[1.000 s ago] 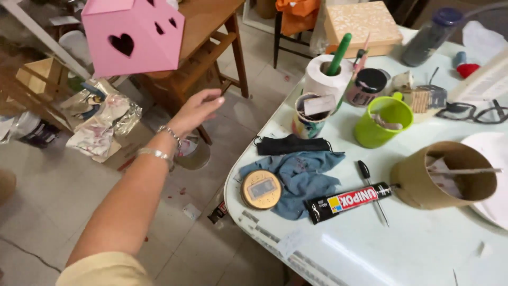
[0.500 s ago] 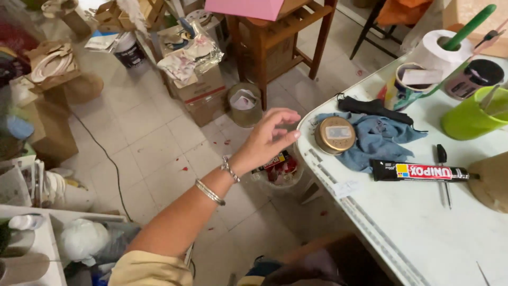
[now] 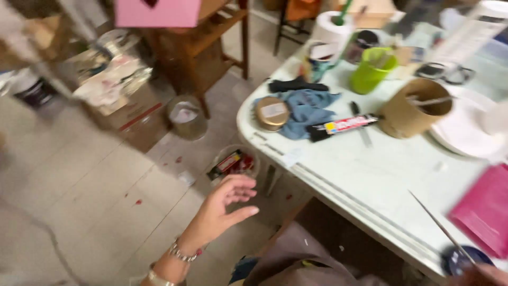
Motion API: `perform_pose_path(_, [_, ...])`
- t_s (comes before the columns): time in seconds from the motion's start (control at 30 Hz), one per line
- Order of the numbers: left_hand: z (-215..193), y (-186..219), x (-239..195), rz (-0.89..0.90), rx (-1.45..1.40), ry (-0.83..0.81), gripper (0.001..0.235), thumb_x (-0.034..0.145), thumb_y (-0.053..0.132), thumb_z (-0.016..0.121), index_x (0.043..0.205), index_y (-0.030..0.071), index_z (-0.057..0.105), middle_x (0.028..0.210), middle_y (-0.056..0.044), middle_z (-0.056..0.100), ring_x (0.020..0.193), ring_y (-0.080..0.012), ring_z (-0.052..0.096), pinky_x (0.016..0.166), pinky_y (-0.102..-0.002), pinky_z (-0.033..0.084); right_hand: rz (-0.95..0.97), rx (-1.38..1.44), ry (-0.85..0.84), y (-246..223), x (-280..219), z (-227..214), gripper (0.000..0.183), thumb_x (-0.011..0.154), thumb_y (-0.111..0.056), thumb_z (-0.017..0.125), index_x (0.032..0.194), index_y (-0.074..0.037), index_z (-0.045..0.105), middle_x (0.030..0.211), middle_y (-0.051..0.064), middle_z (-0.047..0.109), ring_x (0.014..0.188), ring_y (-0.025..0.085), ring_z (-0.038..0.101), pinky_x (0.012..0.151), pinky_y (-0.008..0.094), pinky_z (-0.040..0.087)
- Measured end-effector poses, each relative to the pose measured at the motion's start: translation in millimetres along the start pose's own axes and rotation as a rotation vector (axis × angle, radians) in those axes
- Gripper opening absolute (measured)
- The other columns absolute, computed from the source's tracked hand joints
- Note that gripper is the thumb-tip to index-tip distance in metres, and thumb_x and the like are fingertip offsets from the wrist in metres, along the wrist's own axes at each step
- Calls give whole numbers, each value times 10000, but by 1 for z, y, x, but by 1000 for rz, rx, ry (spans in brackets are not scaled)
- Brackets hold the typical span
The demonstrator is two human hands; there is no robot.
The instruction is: Applying a decorative pattern to a wooden box lid using a stencil and brush, then organizing various craft supplies on the table.
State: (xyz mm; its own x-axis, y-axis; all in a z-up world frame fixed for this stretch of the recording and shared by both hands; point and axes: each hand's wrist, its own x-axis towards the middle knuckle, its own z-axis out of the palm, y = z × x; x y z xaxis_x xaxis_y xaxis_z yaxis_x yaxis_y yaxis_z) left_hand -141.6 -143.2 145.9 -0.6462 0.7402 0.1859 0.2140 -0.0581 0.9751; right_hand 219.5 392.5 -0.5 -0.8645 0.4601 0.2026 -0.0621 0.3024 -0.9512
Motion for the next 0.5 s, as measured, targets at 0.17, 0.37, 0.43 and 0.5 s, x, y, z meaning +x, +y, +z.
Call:
perform_pose_path(0.17, [18,-31,-1,-312,-32,-2,384,703,141,728,1062,103,596,1120,-40,608,838,-145,673,756,-243,533,-92,-243,753,-249,9,225,207,1004,-11,304,1010,88,485,665,198,433,518,226,431,513,240,344])
perform_pose_path(0.37, [32,-29,20,-329,88,18,280,801,219,585,1046,100,645,737,-18,702,683,-90,666,628,-207,519,-357,-417,480,-261,84,196,70,994,122,395,1015,110,460,769,189,558,466,163,490,442,242,421])
perform_pose_path(0.43, [37,-21,42,62,202,34,194,840,164,530,935,45,649,1063,-87,630,935,-155,638,773,-249,539,-527,-554,412,-271,119,189,52,994,156,423,1001,157,474,706,190,525,487,170,516,436,234,422])
perform_pose_path(0.5, [38,-8,72,185,346,16,207,856,167,513,980,45,626,1067,-86,606,982,-181,610,829,-286,493,-470,-569,429,-282,154,187,80,1024,118,398,1028,156,468,778,215,545,506,184,514,443,245,419])
